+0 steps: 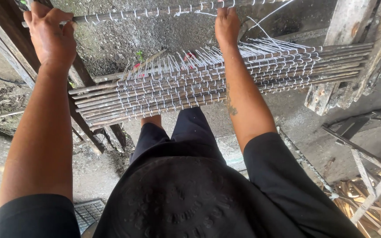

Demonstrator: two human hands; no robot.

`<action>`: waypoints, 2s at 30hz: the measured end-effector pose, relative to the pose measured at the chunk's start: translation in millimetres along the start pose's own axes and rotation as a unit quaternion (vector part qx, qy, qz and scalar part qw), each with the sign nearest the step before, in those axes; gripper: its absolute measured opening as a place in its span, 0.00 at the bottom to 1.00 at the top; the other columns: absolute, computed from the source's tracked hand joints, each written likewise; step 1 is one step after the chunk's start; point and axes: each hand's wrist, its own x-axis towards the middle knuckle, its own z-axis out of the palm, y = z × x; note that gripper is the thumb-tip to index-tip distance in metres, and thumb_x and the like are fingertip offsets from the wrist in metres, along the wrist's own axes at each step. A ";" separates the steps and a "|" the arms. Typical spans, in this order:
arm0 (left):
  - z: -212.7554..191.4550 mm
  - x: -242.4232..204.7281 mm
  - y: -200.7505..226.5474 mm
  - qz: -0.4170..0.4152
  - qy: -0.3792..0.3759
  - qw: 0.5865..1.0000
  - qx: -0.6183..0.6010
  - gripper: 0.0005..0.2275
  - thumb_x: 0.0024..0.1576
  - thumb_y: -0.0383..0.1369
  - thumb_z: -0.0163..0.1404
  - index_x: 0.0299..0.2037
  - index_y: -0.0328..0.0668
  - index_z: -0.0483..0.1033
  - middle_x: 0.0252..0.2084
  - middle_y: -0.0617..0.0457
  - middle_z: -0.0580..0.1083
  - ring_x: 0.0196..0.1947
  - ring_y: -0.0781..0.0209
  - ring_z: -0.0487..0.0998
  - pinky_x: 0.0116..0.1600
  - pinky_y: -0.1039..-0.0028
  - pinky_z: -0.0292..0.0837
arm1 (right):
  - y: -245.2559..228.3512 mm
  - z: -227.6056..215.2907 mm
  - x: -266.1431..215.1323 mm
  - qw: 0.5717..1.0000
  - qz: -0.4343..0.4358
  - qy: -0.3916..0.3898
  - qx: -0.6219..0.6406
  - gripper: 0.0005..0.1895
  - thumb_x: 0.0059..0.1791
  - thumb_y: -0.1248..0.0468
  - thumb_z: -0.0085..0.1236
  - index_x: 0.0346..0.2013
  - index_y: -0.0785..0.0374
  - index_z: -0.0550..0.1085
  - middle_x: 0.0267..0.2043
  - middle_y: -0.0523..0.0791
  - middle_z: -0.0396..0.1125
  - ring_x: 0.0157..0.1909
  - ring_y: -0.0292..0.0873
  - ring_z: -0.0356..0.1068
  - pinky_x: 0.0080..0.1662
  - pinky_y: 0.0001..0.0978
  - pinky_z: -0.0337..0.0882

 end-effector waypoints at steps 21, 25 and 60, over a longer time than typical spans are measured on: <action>-1.4 -82.3 28.2 -0.031 -0.041 0.998 -0.046 0.09 0.58 0.22 0.60 0.46 0.44 0.85 0.47 0.45 0.71 0.45 0.43 0.63 0.41 0.49 0.71 | 84.6 -249.3 -294.2 0.980 0.146 -0.063 -0.120 0.16 0.58 0.56 0.44 0.57 0.56 0.72 0.44 0.47 0.73 0.34 0.38 0.71 0.29 0.24 0.69; 1.7 -97.5 34.5 -0.068 -0.076 0.994 -0.044 0.09 0.60 0.26 0.59 0.49 0.49 0.85 0.45 0.47 0.68 0.46 0.41 0.63 0.51 0.51 0.66 | 106.6 -247.9 -314.9 0.976 0.122 -0.126 -0.130 0.20 0.57 0.54 0.45 0.58 0.58 0.74 0.42 0.45 0.75 0.35 0.41 0.74 0.40 0.33 0.72; -101.1 -81.6 142.1 -0.230 -0.480 0.845 0.056 0.40 0.58 0.15 0.39 0.80 0.50 0.34 0.74 0.37 0.30 0.71 0.30 0.52 0.57 0.49 0.74 | 26.7 -172.7 -90.3 0.925 -0.119 -0.145 -0.329 0.30 0.58 0.63 0.49 0.74 0.42 0.56 0.27 0.33 0.61 0.20 0.29 0.53 0.20 0.23 0.54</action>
